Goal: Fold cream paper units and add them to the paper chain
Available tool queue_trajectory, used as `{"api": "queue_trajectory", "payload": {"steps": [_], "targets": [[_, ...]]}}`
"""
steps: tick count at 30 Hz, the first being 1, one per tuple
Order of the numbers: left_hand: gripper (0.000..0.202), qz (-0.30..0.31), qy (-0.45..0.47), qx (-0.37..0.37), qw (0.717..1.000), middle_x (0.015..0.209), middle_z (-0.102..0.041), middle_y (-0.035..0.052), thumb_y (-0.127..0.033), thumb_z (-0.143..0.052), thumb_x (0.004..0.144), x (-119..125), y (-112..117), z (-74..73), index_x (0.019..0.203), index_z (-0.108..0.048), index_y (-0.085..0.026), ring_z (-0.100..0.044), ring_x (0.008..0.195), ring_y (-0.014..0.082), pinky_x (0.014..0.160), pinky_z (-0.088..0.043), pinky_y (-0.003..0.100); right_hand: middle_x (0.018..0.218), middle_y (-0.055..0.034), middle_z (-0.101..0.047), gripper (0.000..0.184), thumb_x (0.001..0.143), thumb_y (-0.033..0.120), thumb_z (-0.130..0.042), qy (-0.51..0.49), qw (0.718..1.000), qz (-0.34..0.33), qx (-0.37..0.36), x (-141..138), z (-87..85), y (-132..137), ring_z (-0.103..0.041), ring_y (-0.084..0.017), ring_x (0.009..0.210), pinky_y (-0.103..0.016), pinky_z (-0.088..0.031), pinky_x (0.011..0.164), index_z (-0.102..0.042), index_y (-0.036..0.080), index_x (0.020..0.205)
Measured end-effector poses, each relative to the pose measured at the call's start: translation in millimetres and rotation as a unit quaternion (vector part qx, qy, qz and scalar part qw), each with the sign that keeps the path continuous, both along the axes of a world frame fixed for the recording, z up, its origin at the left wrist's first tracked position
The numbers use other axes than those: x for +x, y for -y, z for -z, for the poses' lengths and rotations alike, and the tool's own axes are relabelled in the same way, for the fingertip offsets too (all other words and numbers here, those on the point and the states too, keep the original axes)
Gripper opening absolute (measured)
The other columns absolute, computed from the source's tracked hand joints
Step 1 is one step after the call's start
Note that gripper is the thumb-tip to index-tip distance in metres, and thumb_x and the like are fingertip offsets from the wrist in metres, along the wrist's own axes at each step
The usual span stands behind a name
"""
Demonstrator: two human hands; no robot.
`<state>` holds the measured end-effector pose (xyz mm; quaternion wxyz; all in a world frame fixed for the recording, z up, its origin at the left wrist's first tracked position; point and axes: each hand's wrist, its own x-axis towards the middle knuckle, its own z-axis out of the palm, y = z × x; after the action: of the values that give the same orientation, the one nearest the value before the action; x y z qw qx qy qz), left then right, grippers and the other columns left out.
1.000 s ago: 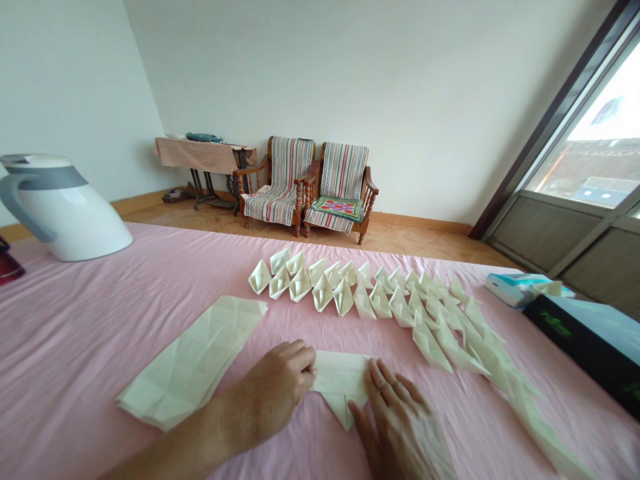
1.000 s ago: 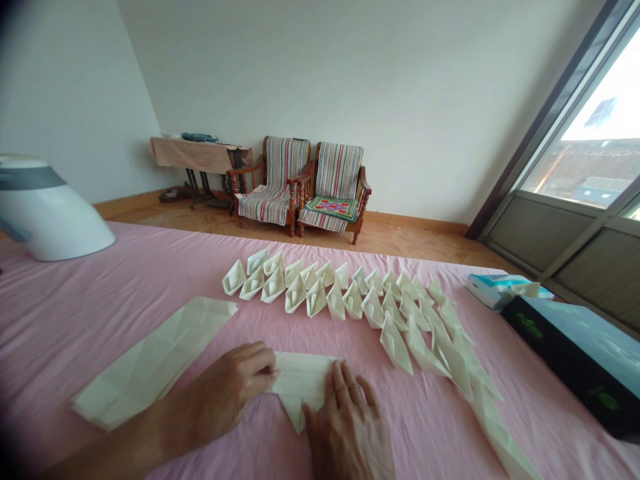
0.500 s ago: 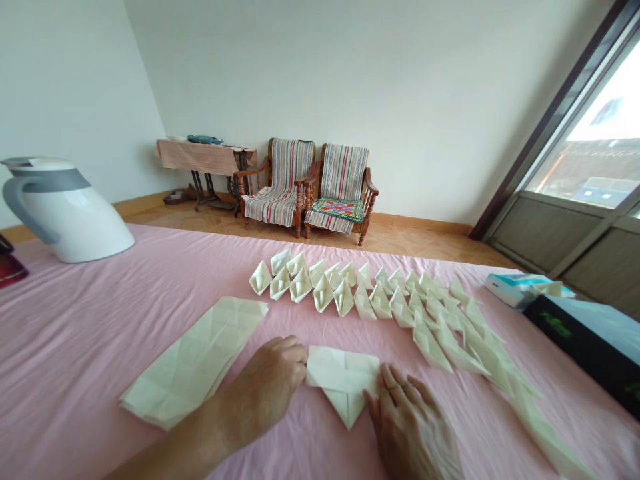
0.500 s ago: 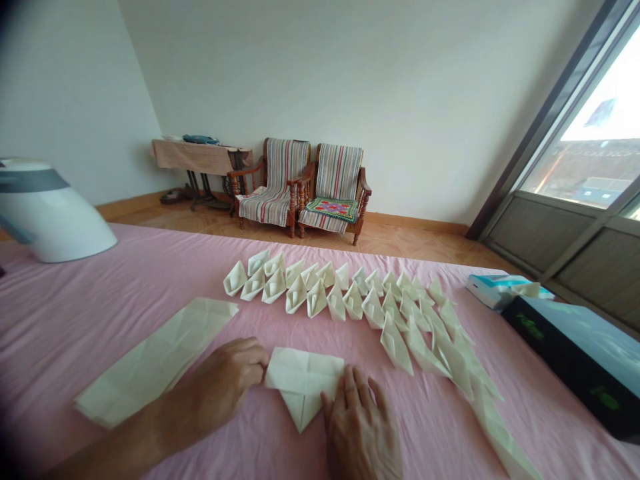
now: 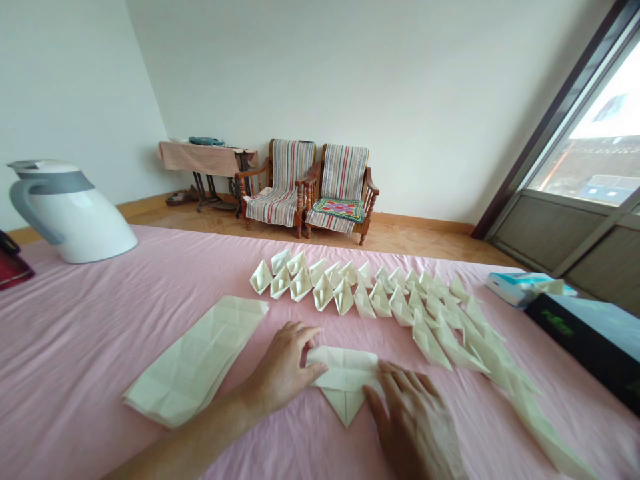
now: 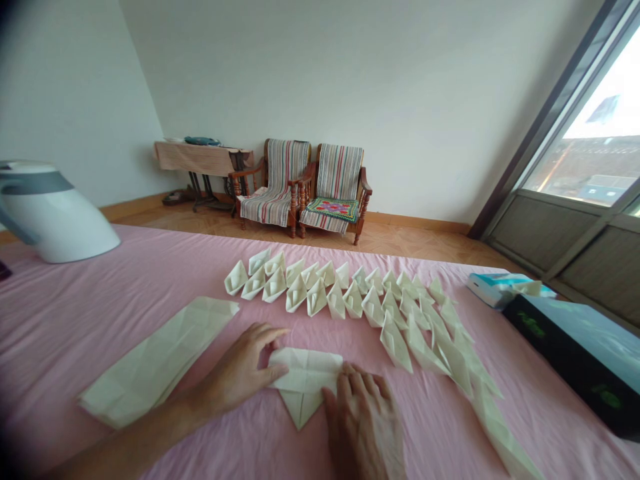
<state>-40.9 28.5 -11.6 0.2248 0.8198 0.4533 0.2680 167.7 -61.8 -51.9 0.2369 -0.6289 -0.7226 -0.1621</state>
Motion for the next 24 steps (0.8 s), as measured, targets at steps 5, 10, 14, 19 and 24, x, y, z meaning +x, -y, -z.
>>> {"api": "queue_trajectory", "payload": {"steps": [5,10,14,19,24], "targets": [[0.014,0.015,-0.012,-0.031,0.999,0.078,-0.062,-0.0005,-0.013,-0.075,0.065,0,2,-5.0,0.072,-0.064,-0.018,-0.057,0.080,0.0193,0.075,-0.040,0.029,0.106,-0.0130,-0.069,0.029,0.096,0.034,-0.041,-0.015,1.000,-0.006,-0.004,3,-3.7,1,-0.064,-0.030,0.093,-0.044,-0.043,0.081,-0.060,0.016,0.109],[0.018,0.049,-0.004,-0.037,0.998,0.067,-0.056,-0.0046,-0.007,-0.067,0.071,-1,3,-11.1,0.064,-0.054,-0.017,-0.055,0.069,0.0136,0.068,-0.037,0.024,0.113,-0.0137,-0.066,0.043,0.092,0.033,-0.047,-0.059,0.998,-0.016,0.020,8,4.1,-5,-0.064,-0.029,0.095,-0.042,-0.048,0.077,-0.046,0.015,0.131],[0.016,0.065,0.020,-0.010,0.998,0.073,-0.057,-0.0023,-0.010,-0.062,0.082,-1,8,-13.6,0.072,-0.052,-0.018,-0.054,0.074,0.0151,0.068,-0.038,0.024,0.115,-0.0126,-0.063,0.050,0.092,0.030,-0.047,-0.127,0.989,-0.052,0.055,9,3.0,-11,-0.060,-0.027,0.102,-0.039,-0.048,0.082,-0.036,0.016,0.139],[0.015,0.171,0.128,0.224,0.951,0.078,-0.059,0.0020,-0.005,-0.049,0.091,-6,14,-17.7,0.083,-0.050,-0.017,-0.053,0.076,0.0163,0.071,-0.040,0.029,0.092,-0.0045,-0.063,0.022,0.091,0.014,-0.049,-0.132,0.979,-0.140,0.073,9,-22.2,-6,-0.058,-0.021,0.085,-0.035,-0.043,0.078,-0.054,0.022,0.111],[0.021,0.207,0.068,0.337,0.916,0.092,-0.064,0.0082,-0.001,-0.048,0.092,-10,21,-25.4,0.109,-0.055,-0.012,-0.054,0.088,0.0197,0.082,-0.042,0.035,0.096,-0.0076,-0.060,0.021,0.085,0.003,-0.046,-0.089,0.971,-0.186,0.119,9,-37.8,-1,-0.054,-0.022,0.091,-0.037,-0.039,0.083,-0.055,0.017,0.098]]}}
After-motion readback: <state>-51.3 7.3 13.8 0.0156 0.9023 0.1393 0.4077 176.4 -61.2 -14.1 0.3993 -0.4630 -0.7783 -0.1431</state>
